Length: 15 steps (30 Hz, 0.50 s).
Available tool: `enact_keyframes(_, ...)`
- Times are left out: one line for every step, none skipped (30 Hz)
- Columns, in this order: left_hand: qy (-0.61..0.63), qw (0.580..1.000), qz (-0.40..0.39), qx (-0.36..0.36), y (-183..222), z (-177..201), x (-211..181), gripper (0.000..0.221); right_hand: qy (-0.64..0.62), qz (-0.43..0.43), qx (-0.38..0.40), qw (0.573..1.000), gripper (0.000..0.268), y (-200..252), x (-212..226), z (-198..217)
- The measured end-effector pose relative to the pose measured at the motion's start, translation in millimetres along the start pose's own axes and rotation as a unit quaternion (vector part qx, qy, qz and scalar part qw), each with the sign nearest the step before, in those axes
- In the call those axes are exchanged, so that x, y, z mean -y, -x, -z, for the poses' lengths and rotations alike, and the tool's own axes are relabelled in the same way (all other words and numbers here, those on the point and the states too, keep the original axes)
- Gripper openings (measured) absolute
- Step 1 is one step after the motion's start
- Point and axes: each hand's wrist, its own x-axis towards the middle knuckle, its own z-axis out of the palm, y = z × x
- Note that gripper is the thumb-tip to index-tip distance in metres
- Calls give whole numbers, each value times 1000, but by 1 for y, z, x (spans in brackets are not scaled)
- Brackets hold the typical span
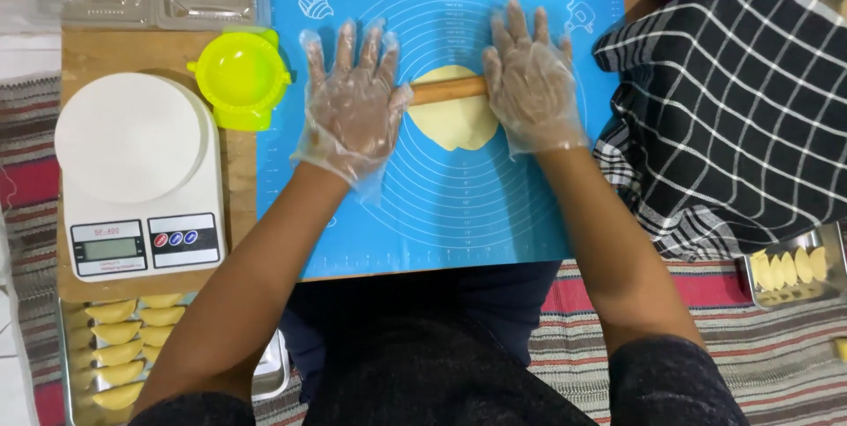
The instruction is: Rolling out a small piece of dough into a thin circle using a rolling pin on a silicone mat.
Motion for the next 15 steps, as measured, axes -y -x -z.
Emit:
enact_keyframes(-25,1000,-11,-6,7,1,-3,70,-23,-5,7,1000,61,9,1,1)
enact_keyframes(-52,998,-24,-13,13,3,-7,70,-46,-11,12,999,63,17,2,4)
enact_keyframes(-52,998,-24,-12,18,1,-8,70,-46,-10,13,999,63,22,-1,-5)
enact_keyframes(-28,999,-35,-19,25,-1,-9,69,-51,2,-31,998,60,30,-5,-15)
enact_keyframes(-4,999,-46,-26,32,-3,-10,68,-56,14,-76,995,57,37,-8,-24)
enact_keyframes(-4,999,-46,-24,37,-2,-12,68,-57,14,-75,995,57,44,-9,-26)
enact_keyframes(17,997,-60,-48,43,0,-13,68,-72,18,-92,993,54,52,-9,-28)
enact_keyframes(37,994,-74,-74,49,2,-14,69,-86,23,-112,990,52,58,-10,-30)
enact_keyframes(36,994,-74,-74,52,1,-15,69,-87,23,-112,990,52,60,-10,-31)
enact_keyframes(35,995,-74,-63,55,0,-17,67,-92,20,-104,990,54,62,-11,-32)
enact_keyframes(33,995,-74,-52,57,-2,-18,66,-98,17,-97,990,55,64,-12,-32)
enact_keyframes(32,995,-75,-53,61,-3,-19,66,-98,16,-98,990,55,68,-13,-36)
enact_keyframes(32,994,-83,-67,64,-4,-19,65,-93,21,-100,990,55,72,-15,-40)
enact_keyframes(33,992,-92,-81,68,-6,-20,65,-88,25,-101,991,56,76,-17,-44)
enact_keyframes(33,992,-92,-81,70,6,-23,65,-88,25,-101,991,56,79,-11,-31)
